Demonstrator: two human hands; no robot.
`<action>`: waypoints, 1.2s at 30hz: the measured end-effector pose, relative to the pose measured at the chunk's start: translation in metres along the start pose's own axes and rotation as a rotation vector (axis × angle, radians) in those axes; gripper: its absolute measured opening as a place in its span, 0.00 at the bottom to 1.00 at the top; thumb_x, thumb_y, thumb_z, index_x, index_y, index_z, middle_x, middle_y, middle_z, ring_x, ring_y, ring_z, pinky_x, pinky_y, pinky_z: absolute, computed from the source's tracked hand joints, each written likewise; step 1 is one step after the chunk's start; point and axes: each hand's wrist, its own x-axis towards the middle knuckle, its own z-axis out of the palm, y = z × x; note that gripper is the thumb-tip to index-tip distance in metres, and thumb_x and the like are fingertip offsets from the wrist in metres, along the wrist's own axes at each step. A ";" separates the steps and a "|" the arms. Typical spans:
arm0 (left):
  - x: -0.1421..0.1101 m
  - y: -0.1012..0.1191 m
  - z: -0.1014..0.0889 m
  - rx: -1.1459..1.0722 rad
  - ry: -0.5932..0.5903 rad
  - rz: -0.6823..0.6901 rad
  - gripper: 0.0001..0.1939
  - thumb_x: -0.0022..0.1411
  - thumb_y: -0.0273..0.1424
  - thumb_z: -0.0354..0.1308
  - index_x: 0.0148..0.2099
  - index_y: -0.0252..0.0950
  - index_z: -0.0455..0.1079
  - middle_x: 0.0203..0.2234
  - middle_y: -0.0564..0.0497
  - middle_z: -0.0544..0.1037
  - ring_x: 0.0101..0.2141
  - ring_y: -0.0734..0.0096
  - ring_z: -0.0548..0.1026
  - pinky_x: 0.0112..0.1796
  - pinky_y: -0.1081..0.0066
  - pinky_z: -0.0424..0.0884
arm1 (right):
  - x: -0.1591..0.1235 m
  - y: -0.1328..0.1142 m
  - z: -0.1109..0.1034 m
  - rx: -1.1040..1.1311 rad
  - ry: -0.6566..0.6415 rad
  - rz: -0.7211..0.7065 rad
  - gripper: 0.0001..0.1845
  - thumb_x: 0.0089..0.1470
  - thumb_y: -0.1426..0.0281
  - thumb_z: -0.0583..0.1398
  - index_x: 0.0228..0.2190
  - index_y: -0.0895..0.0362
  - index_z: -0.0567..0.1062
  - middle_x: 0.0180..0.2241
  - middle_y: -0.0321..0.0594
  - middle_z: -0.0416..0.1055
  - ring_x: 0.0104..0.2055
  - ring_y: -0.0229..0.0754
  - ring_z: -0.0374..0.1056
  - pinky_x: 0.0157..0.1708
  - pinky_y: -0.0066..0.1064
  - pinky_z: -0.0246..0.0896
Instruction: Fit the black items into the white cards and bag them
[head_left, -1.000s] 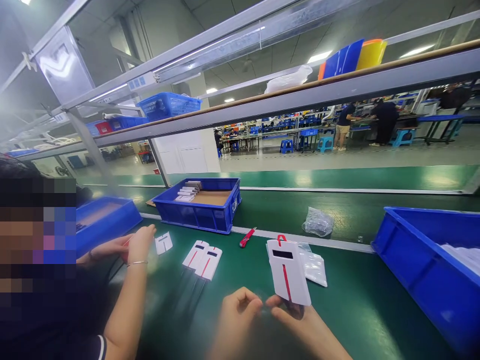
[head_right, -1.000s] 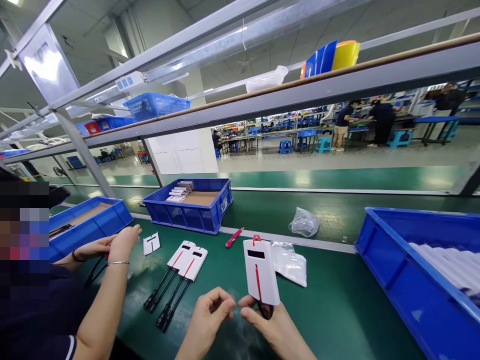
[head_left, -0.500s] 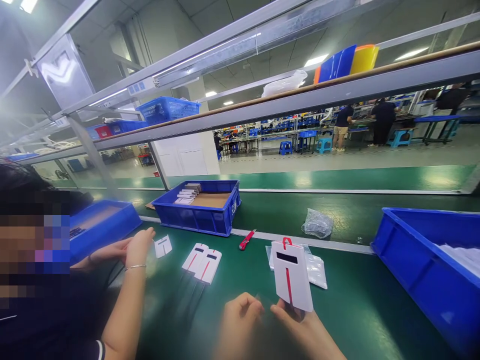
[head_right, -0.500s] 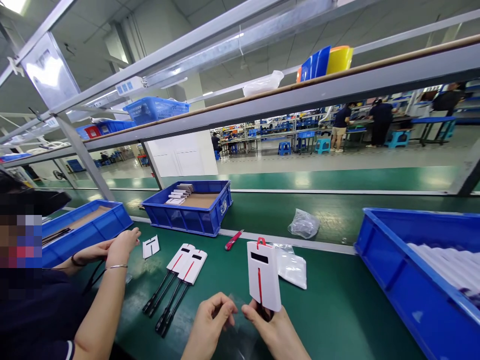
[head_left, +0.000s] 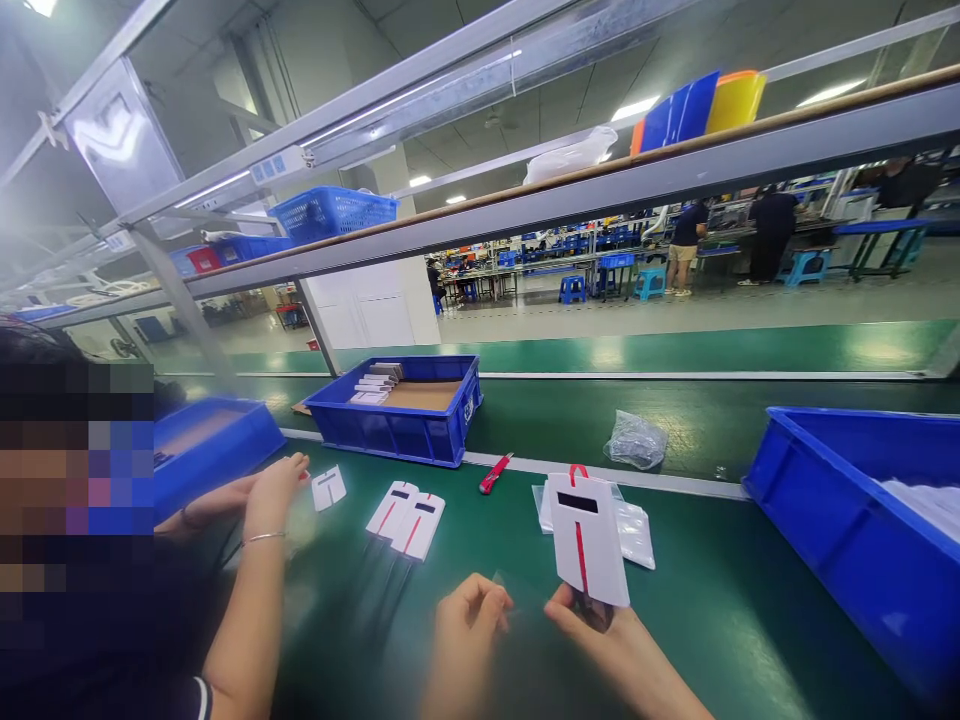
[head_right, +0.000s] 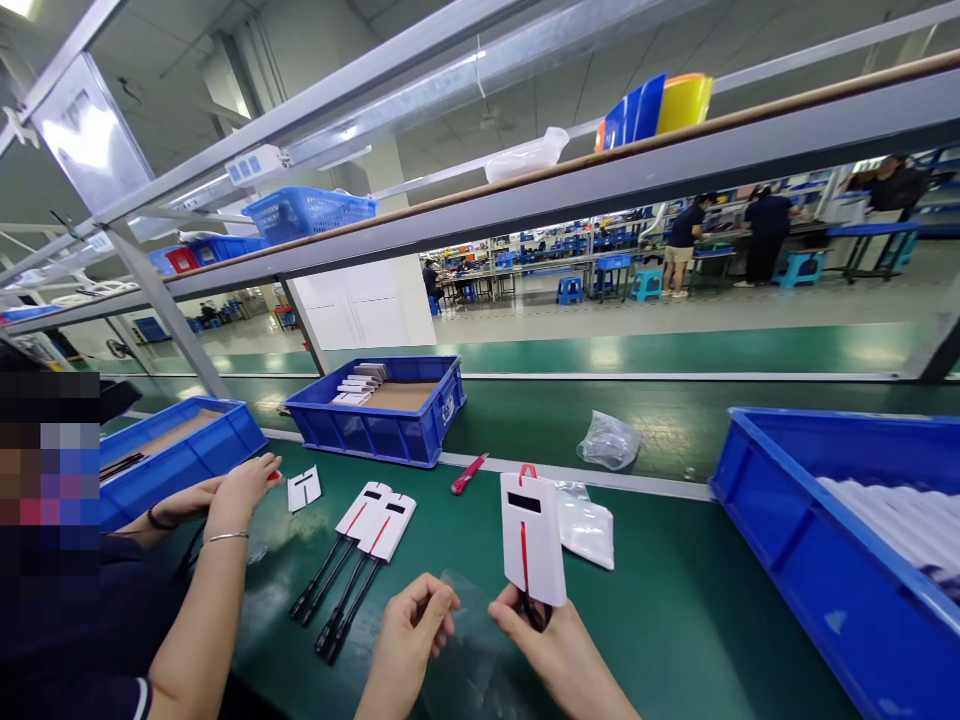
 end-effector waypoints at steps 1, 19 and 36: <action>-0.001 0.000 0.001 -0.005 -0.001 -0.003 0.26 0.59 0.55 0.56 0.29 0.35 0.70 0.19 0.54 0.68 0.21 0.75 0.61 0.24 0.73 0.56 | 0.000 0.001 0.000 -0.006 -0.001 -0.008 0.18 0.57 0.53 0.59 0.30 0.56 0.74 0.29 0.35 0.69 0.34 0.43 0.64 0.36 0.32 0.60; -0.007 0.001 0.010 0.120 -0.107 0.010 0.21 0.62 0.48 0.55 0.30 0.34 0.71 0.19 0.53 0.70 0.19 0.76 0.63 0.23 0.74 0.57 | -0.001 0.001 -0.004 0.028 -0.014 0.008 0.14 0.56 0.57 0.63 0.31 0.55 0.79 0.30 0.36 0.75 0.34 0.45 0.68 0.33 0.31 0.62; 0.048 0.051 -0.187 0.220 0.132 0.137 0.09 0.68 0.37 0.56 0.39 0.38 0.73 0.37 0.50 0.77 0.36 0.70 0.75 0.38 0.68 0.75 | -0.002 -0.003 -0.006 0.042 -0.086 0.000 0.16 0.56 0.54 0.62 0.32 0.55 0.76 0.30 0.34 0.69 0.33 0.41 0.61 0.32 0.30 0.55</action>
